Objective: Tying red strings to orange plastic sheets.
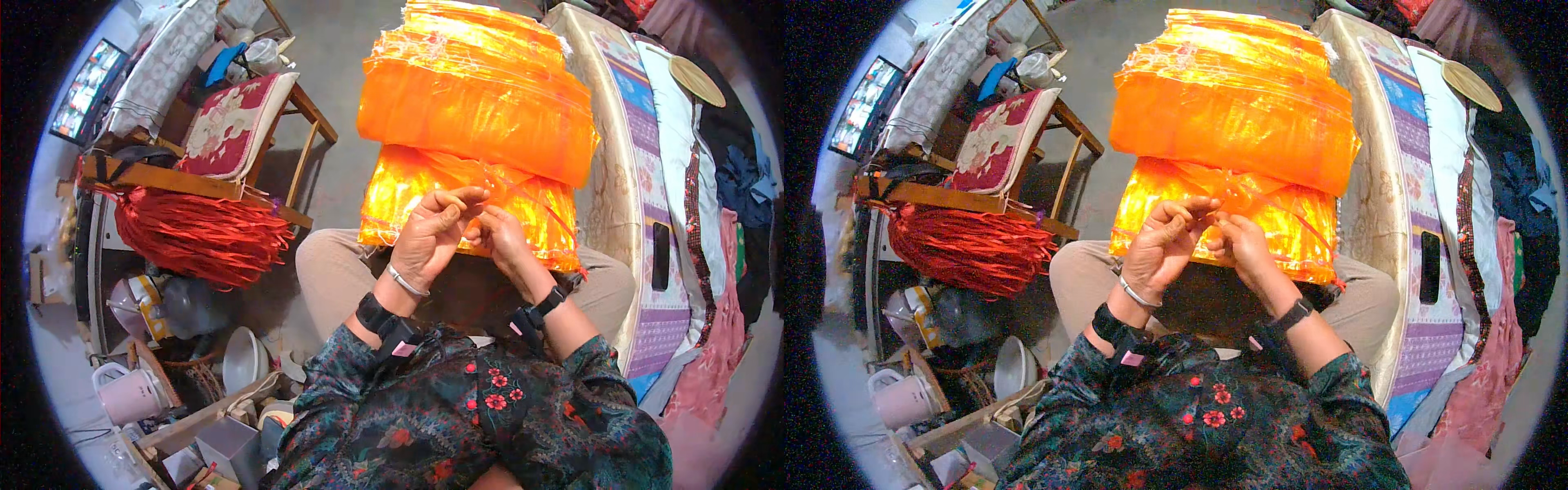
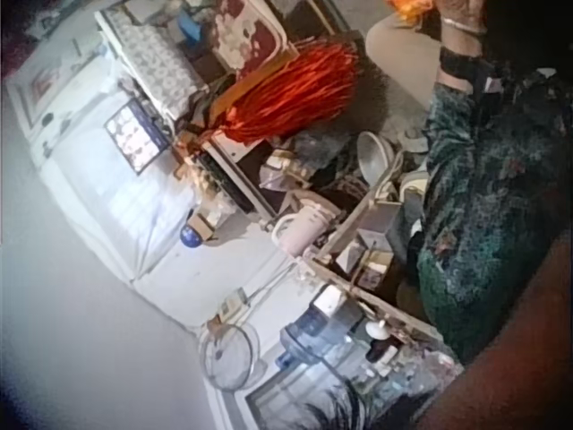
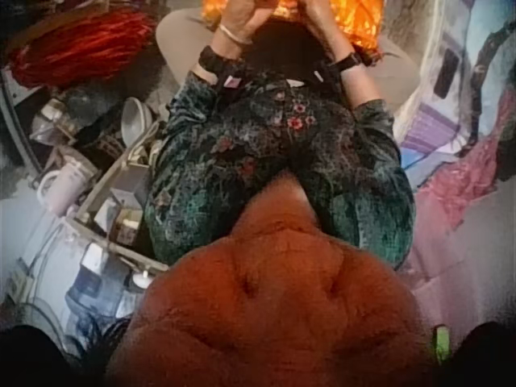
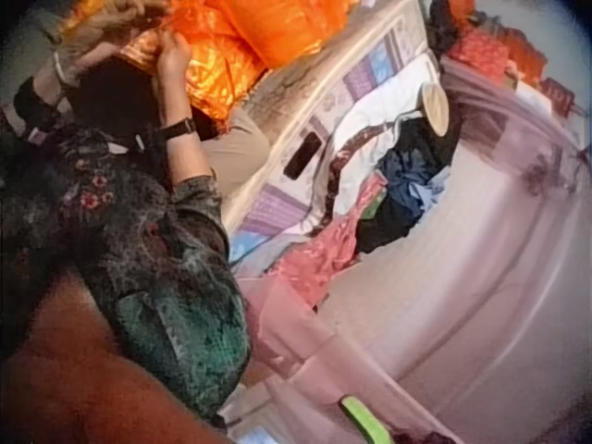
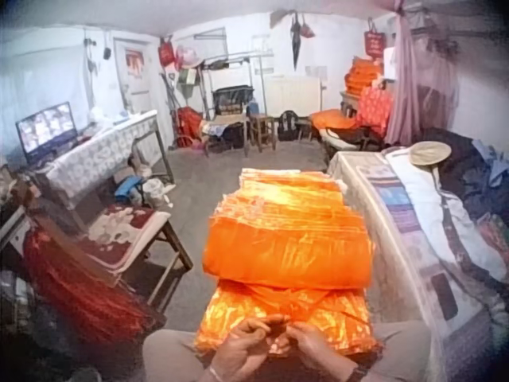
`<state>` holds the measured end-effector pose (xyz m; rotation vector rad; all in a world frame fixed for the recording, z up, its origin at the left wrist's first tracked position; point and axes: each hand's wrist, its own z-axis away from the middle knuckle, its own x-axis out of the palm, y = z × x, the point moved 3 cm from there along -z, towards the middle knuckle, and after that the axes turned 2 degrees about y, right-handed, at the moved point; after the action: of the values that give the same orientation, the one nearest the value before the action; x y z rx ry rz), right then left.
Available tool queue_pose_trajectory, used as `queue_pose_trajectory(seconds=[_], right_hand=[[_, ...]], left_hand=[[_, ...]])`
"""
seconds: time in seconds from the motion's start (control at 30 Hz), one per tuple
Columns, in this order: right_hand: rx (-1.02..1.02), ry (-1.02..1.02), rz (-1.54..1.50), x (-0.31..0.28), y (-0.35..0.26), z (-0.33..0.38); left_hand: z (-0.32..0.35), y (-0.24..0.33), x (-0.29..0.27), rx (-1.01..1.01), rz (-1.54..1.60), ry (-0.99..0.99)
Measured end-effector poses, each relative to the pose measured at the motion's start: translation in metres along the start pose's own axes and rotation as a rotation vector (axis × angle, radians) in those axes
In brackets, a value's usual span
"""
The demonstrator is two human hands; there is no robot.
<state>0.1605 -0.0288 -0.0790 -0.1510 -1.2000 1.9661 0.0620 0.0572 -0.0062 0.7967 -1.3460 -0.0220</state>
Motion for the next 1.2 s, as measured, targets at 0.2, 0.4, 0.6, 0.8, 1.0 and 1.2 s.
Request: queue_pose_trajectory(seconds=[0.2, 0.4, 0.6, 0.8, 1.0, 1.2], right_hand=[[-0.042, -0.052, -0.214, 0.003, 0.002, -0.027], [-0.105, -0.04, -0.176, 0.01, -0.017, -0.039], [-0.091, -0.084, -0.052, 0.008, -0.035, -0.034], [-0.075, -0.104, -0.017, 0.009, -0.037, -0.024], [-0.069, -0.018, 0.016, 0.002, -0.028, -0.033], [-0.058, -0.026, 0.011, 0.007, -0.035, -0.028]], left_hand=[[0.004, -0.002, 0.0, -0.047, 0.105, 0.008], [-0.001, -0.007, 0.008, -0.05, 0.155, -0.016], [0.005, -0.007, 0.015, -0.098, 0.215, -0.03], [0.013, -0.006, 0.023, -0.117, 0.207, -0.024], [0.021, -0.003, 0.027, -0.139, 0.121, -0.03], [0.022, -0.003, 0.014, -0.105, -0.007, -0.038]])
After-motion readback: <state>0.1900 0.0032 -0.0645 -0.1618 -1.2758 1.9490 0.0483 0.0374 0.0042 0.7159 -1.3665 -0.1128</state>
